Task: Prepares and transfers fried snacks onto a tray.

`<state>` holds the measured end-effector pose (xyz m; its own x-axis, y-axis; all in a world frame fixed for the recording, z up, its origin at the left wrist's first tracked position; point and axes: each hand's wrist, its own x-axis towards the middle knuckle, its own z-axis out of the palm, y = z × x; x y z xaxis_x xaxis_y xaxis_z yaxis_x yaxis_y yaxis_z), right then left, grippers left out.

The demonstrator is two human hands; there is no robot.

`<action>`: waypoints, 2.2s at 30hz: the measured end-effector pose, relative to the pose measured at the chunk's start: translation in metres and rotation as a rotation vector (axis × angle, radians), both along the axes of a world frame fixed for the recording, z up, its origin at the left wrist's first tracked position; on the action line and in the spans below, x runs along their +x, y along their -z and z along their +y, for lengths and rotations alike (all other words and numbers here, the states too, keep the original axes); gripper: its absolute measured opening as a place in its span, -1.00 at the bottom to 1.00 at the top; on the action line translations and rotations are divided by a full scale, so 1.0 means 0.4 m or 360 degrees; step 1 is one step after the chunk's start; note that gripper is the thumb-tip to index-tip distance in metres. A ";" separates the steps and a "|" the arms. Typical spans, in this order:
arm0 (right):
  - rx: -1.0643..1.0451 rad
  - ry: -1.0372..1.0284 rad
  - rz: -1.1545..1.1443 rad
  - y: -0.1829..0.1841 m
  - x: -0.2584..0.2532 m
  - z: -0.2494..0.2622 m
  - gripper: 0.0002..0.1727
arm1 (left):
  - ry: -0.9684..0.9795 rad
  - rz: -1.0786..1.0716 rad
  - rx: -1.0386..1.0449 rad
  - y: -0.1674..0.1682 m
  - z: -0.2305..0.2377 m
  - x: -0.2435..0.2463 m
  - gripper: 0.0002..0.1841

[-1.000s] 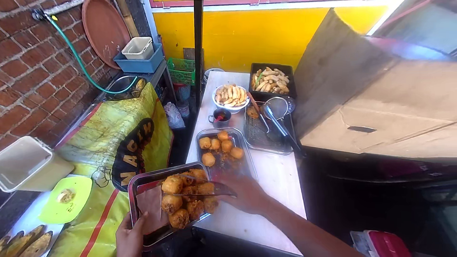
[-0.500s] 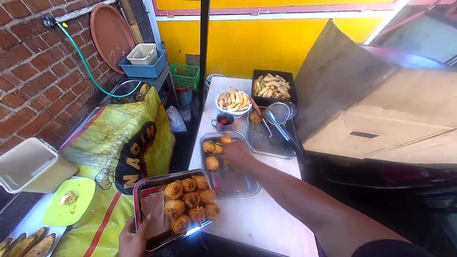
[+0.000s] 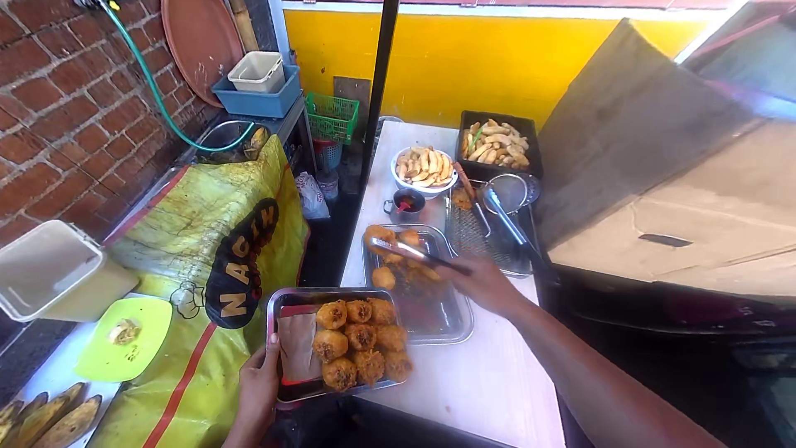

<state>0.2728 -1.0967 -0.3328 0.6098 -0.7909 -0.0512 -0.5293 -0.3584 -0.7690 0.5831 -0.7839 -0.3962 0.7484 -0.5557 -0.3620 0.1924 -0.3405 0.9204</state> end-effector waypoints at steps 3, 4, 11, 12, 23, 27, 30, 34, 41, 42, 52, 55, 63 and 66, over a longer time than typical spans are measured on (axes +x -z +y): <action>0.0250 -0.0218 -0.0315 -0.066 -0.023 0.143 -0.70 | 0.0128 0.0016 -0.0056 0.009 -0.051 0.015 -0.55; 0.0311 -0.0301 -0.0357 -0.069 -0.022 0.183 -0.73 | 0.0172 0.0016 -0.0076 0.012 -0.069 0.018 -0.56; -0.0036 -0.0597 0.0314 0.012 0.006 0.333 -0.37 | 0.0425 0.0063 -0.0146 0.007 -0.178 0.024 -0.57; -0.0066 -0.0602 0.0405 0.013 0.011 0.345 -0.31 | 0.0445 0.0071 -0.0141 0.004 -0.187 0.021 -0.56; -0.0080 -0.0047 0.0166 -0.108 -0.081 0.198 -0.56 | 0.0356 0.0108 -0.0193 0.021 -0.156 0.039 -0.50; -0.0117 0.0267 0.0865 -0.034 -0.083 0.002 -0.36 | 0.0205 0.0057 -0.0185 -0.005 -0.093 0.023 -0.50; -0.0183 0.0167 0.1184 0.029 0.009 -0.067 -0.35 | 0.0088 0.0016 -0.0175 -0.031 -0.049 -0.004 -0.49; -0.0423 -0.0169 0.1401 0.087 0.118 -0.112 -0.54 | -0.0082 -0.0061 -0.0090 -0.062 0.009 -0.068 -0.49; -0.0051 -0.0197 0.1141 0.078 0.052 -0.281 -0.26 | -0.0232 -0.0084 -0.0033 -0.039 0.042 -0.144 -0.47; 0.0004 -0.0225 0.1042 0.058 0.025 -0.292 -0.24 | -0.0218 -0.0085 -0.0027 -0.036 0.033 -0.146 -0.48; -0.0046 -0.0973 0.0992 -0.395 0.074 0.016 -0.40 | 0.0288 -0.0076 -0.0145 -0.024 -0.151 -0.080 -0.55; -0.0035 -0.0899 0.1270 -0.415 0.171 0.078 -0.29 | 0.0417 -0.0046 -0.0180 -0.030 -0.210 -0.061 -0.59; -0.0410 -0.0643 0.1398 -0.396 0.226 0.137 -0.38 | 0.0616 0.0075 -0.0201 0.004 -0.285 0.048 -0.64; -0.0580 -0.0689 0.1241 -0.323 0.240 0.156 -0.41 | 0.0695 0.0093 -0.0249 0.010 -0.298 0.092 -0.62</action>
